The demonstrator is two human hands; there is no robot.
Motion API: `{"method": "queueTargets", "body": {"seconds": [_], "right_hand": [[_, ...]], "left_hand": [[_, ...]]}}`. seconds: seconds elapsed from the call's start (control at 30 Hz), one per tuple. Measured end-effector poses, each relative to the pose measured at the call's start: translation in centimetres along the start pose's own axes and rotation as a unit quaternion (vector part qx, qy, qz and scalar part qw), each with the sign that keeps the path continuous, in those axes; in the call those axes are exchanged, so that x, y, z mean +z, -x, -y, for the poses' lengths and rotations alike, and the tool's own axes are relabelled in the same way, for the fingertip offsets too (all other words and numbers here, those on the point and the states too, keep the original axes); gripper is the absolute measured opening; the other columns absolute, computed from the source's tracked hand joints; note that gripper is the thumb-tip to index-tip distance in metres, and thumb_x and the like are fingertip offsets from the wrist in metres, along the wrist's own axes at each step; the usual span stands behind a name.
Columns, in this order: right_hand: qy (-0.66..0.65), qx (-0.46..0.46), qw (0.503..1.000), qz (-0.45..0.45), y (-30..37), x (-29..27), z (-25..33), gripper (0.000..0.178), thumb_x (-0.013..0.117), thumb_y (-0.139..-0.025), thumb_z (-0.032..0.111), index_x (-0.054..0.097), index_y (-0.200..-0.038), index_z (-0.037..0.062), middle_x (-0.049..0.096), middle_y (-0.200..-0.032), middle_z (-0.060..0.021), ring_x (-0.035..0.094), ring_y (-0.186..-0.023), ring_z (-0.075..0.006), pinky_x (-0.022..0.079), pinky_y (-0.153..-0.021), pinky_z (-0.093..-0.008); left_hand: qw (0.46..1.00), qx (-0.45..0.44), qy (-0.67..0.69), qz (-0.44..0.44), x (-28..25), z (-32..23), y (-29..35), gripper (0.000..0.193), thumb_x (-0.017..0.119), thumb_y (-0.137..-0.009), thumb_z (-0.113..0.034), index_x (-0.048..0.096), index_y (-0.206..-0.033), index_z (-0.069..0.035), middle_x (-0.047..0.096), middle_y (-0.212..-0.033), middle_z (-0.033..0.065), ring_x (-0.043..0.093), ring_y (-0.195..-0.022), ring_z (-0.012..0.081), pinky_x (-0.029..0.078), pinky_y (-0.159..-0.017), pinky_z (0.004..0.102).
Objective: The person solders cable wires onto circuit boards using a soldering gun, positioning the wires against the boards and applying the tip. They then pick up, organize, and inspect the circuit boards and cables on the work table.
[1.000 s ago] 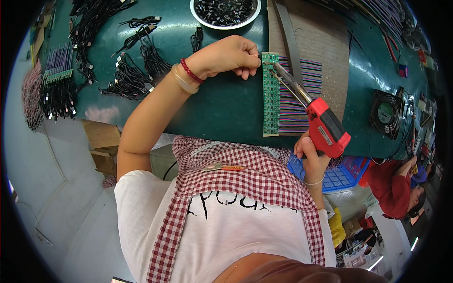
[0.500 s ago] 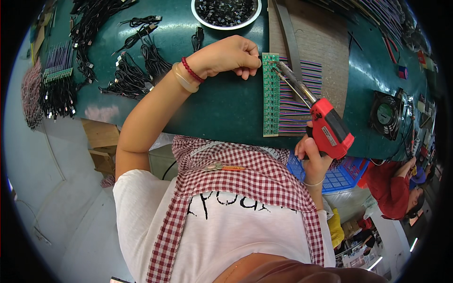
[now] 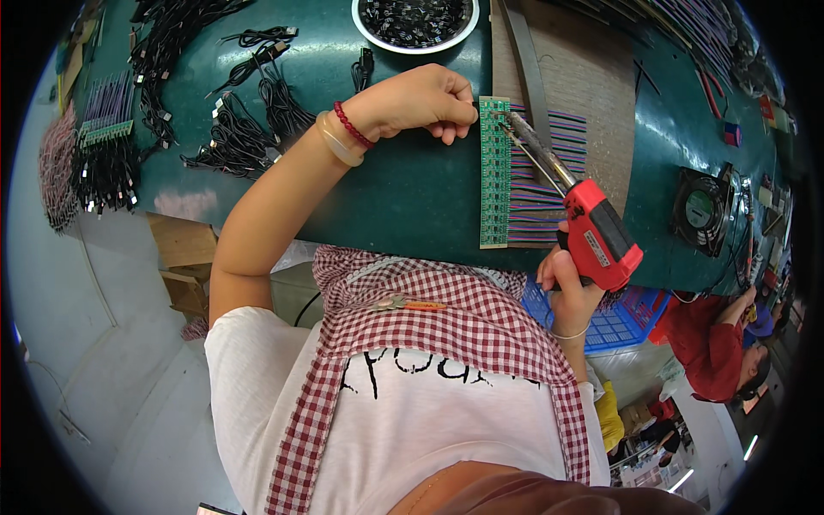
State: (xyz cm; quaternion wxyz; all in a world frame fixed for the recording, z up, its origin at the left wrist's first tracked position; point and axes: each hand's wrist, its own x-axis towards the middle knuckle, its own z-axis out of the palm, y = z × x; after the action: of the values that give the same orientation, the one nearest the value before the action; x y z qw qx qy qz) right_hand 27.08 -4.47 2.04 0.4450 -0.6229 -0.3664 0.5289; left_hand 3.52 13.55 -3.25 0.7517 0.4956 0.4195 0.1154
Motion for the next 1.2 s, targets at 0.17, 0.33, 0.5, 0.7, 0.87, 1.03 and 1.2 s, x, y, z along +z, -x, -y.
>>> {"method": "queueTargets", "body": {"seconds": [0.17, 0.33, 0.5, 0.7, 0.87, 1.03, 1.2], "right_hand": [[0.023, 0.001, 1.0, 0.011, 0.0, -0.2, -0.3, 0.038, 0.055, -0.084, 0.004, 0.045, -0.117, -0.0103, 0.047, -0.056, -0.0054, 0.041, -0.044, -0.0101, 0.038, -0.044, -0.0243], [-0.002, -0.017, 1.0, 0.004, 0.0, -0.6, 0.1, 0.036, 0.055, -0.086, 0.006, 0.045, -0.117, -0.0091, 0.048, -0.057, -0.006, 0.042, -0.043, -0.0101, 0.039, -0.044, -0.0246], [-0.042, -0.045, 0.998, 0.017, -0.3, -0.5, 0.5, 0.036, 0.055, -0.087, 0.009, 0.045, -0.117, -0.008, 0.048, -0.057, -0.0064, 0.042, -0.043, -0.0101, 0.04, -0.044, -0.0248], [-0.056, -0.079, 0.995, -0.003, -0.4, -0.8, 0.9, 0.037, 0.054, -0.087, 0.011, 0.044, -0.118, -0.0073, 0.047, -0.057, -0.006, 0.042, -0.043, -0.0104, 0.041, -0.044, -0.0248], [-0.091, -0.088, 0.992, -0.011, -0.7, -0.8, 0.8, 0.035, 0.052, -0.087, 0.01, 0.044, -0.117, -0.0069, 0.047, -0.056, -0.0065, 0.042, -0.043, -0.0109, 0.041, -0.044, -0.0256], [-0.083, -0.099, 0.992, -0.008, -0.5, -1.0, 1.1, 0.034, 0.051, -0.088, 0.01, 0.044, -0.117, -0.0064, 0.047, -0.057, -0.0067, 0.041, -0.043, -0.0111, 0.04, -0.044, -0.0257], [-0.096, -0.106, 0.99, -0.018, -0.9, -1.2, 1.3, 0.034, 0.05, -0.088, 0.01, 0.044, -0.118, -0.0059, 0.046, -0.057, -0.0062, 0.04, -0.042, -0.0108, 0.04, -0.043, -0.0256]], "left_hand": [[1.0, 0.0, 0.0, -0.003, 0.0, 0.1, -0.2, 0.012, 0.058, -0.081, -0.012, 0.055, -0.072, -0.005, 0.063, -0.069, 0.0028, 0.058, -0.057, 0.0059, 0.043, -0.051, 0.0179], [1.0, 0.003, -0.001, 0.008, -0.1, 0.2, -0.2, 0.012, 0.058, -0.081, -0.012, 0.055, -0.072, -0.005, 0.063, -0.069, 0.0032, 0.058, -0.057, 0.0063, 0.043, -0.05, 0.0182], [1.0, -0.002, -0.006, -0.009, 0.0, 0.2, 0.0, 0.013, 0.059, -0.081, -0.013, 0.056, -0.073, -0.004, 0.063, -0.069, 0.0037, 0.059, -0.057, 0.007, 0.043, -0.05, 0.0185], [0.973, 0.041, -0.189, -0.127, -0.9, -3.9, 2.2, 0.017, 0.061, -0.083, -0.017, 0.062, -0.085, 0.0, 0.063, -0.068, 0.0047, 0.06, -0.057, 0.0087, 0.045, -0.051, 0.0199], [0.702, 0.19, -0.526, -0.441, -3.4, -3.8, 0.1, 0.008, 0.06, -0.077, -0.013, 0.06, -0.079, -0.005, 0.058, -0.085, 0.0122, 0.056, -0.088, 0.0308, 0.047, -0.072, 0.0415], [0.657, 0.163, -0.6, -0.426, -4.2, -2.3, -1.3, 0.013, 0.064, -0.074, -0.016, 0.059, -0.075, -0.003, 0.057, -0.085, 0.0138, 0.057, -0.088, 0.031, 0.048, -0.072, 0.0412], [0.64, 0.253, -0.561, -0.46, -3.8, -3.5, 0.0, 0.012, 0.063, -0.075, -0.016, 0.06, -0.076, -0.005, 0.058, -0.081, 0.0133, 0.057, -0.079, 0.0318, 0.048, -0.069, 0.0415]]}}
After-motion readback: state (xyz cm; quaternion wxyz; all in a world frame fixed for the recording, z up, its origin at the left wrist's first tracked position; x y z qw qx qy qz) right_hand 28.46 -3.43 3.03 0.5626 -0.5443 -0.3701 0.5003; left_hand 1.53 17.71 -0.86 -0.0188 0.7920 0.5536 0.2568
